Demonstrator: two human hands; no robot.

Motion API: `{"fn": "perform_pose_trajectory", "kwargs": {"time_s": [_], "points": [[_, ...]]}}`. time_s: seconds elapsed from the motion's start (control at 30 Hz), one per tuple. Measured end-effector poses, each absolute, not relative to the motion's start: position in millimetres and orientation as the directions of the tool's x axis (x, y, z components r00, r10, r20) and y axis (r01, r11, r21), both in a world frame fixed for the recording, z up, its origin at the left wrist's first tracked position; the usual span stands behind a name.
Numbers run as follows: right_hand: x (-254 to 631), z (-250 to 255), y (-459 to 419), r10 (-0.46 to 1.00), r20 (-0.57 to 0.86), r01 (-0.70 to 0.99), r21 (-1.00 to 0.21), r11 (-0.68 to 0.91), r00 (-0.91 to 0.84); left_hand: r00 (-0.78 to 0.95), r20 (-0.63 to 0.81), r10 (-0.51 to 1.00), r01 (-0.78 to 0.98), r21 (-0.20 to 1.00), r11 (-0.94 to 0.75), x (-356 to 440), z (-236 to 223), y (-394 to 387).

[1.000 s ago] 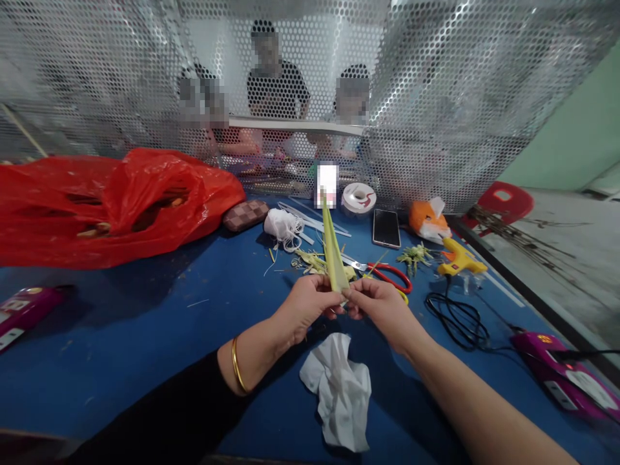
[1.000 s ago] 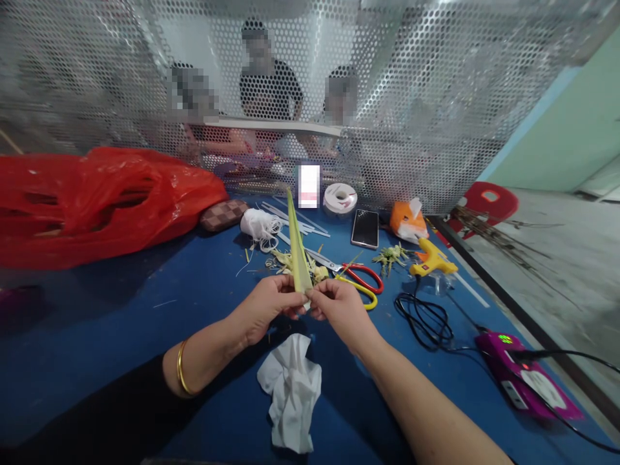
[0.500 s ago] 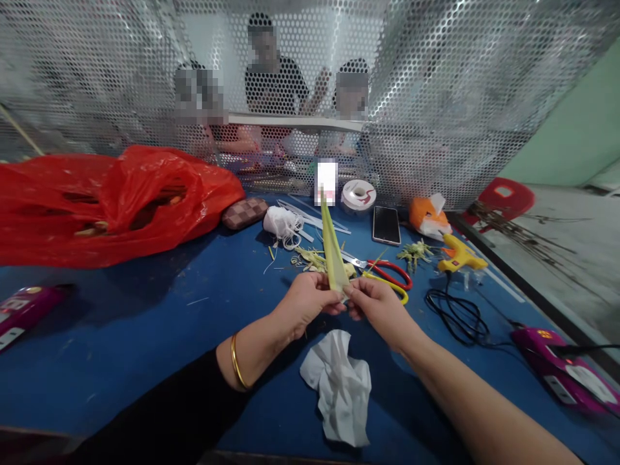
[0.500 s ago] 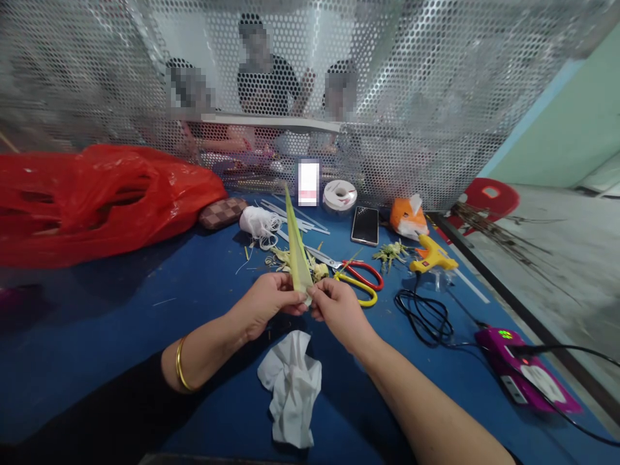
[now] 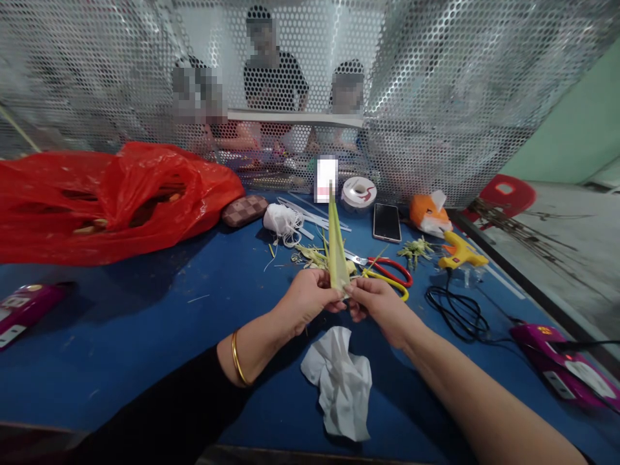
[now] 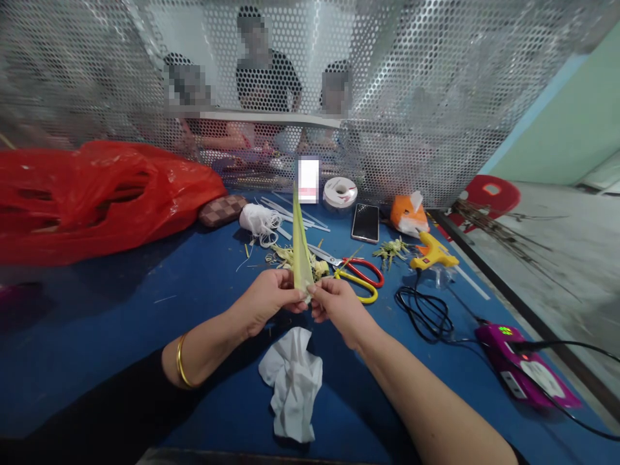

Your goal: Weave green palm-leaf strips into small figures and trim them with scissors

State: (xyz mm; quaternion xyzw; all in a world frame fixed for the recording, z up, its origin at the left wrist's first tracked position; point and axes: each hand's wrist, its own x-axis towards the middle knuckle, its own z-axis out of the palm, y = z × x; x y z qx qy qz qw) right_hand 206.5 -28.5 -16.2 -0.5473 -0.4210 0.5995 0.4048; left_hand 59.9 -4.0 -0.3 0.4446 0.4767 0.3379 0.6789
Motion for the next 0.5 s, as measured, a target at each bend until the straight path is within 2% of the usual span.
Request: {"fn": "perform_pose_trajectory", "kwargs": {"time_s": [0.3, 0.4, 0.5], "points": [[208.6, -11.1, -26.9, 0.948, -0.313, -0.050, -0.947, -0.316, -0.066, 0.323, -0.349, 0.880, -0.007, 0.929, 0.371, 60.7, 0.2, -3.4], [210.1, -11.8, -26.3, 0.965, -0.249, 0.021, -0.969, -0.248, -0.081, 0.322, -0.339, 0.884, 0.007, 0.935, 0.356, 60.9, 1.4, -3.6], [210.7, -15.5, -26.3, 0.991, -0.114, 0.181, -0.978, -0.100, -0.067, 0.282, -0.269, 0.921, 0.000, 0.960, 0.280, 62.3, -0.5, -4.0]]}}
